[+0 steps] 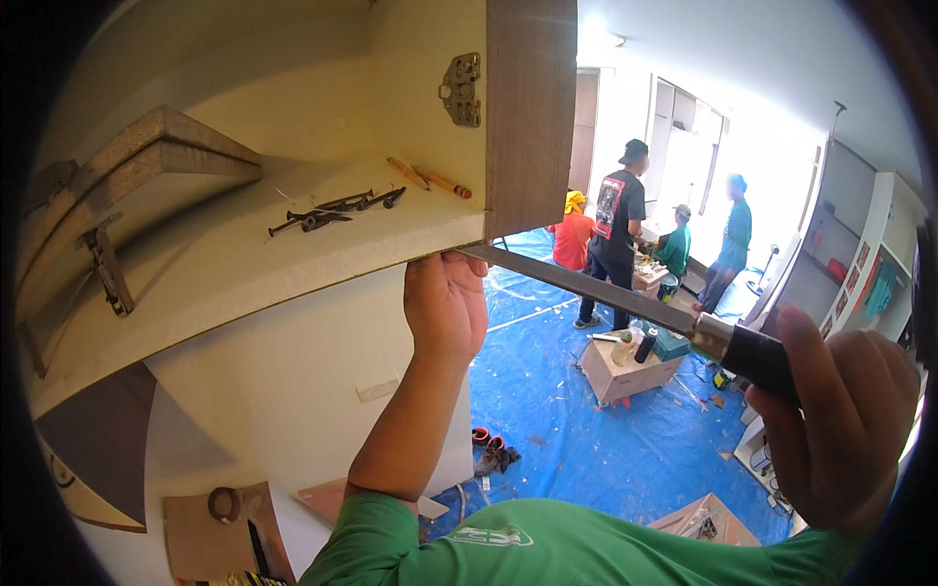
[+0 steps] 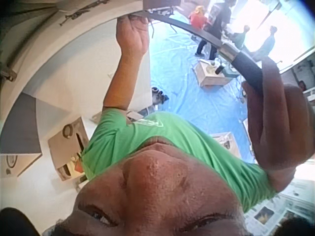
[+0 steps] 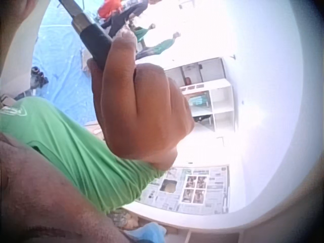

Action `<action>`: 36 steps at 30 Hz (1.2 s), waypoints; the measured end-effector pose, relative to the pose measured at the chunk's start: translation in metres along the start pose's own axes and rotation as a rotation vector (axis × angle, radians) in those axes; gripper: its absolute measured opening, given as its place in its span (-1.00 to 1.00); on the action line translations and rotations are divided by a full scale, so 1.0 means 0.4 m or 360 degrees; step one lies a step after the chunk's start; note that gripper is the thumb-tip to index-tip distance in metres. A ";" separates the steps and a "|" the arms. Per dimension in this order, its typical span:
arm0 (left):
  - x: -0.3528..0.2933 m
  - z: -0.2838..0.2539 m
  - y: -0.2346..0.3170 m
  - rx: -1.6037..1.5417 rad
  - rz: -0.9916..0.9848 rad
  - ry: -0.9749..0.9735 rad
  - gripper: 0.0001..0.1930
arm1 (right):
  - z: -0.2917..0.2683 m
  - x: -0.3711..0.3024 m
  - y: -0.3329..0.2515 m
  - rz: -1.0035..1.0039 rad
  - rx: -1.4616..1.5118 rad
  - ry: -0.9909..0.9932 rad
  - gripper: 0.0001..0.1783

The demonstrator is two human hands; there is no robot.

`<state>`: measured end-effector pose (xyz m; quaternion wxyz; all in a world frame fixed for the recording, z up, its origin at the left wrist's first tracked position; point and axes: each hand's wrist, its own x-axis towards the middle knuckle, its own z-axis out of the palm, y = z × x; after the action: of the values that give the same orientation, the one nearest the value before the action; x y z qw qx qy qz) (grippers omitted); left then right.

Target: The person installs a wooden cabinet door by aligning it with the frame, tapping it into place with a hammer, and smoothing the surface with a sanding block. The person uses a chisel to adjust the fit and a hammer to secure the door.

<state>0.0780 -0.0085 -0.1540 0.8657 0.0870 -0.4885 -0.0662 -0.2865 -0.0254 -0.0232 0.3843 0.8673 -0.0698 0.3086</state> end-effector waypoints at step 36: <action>0.004 0.037 -0.023 -0.0091 -0.0142 -0.0037 -0.79 | -0.009 0.031 -0.027 0.0017 -0.0029 -0.0012 -0.37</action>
<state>0.0661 -0.0192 -0.1472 0.8582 0.0831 -0.4921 -0.1197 -0.2747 -0.0139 -0.0207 0.3904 0.8645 -0.0787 0.3066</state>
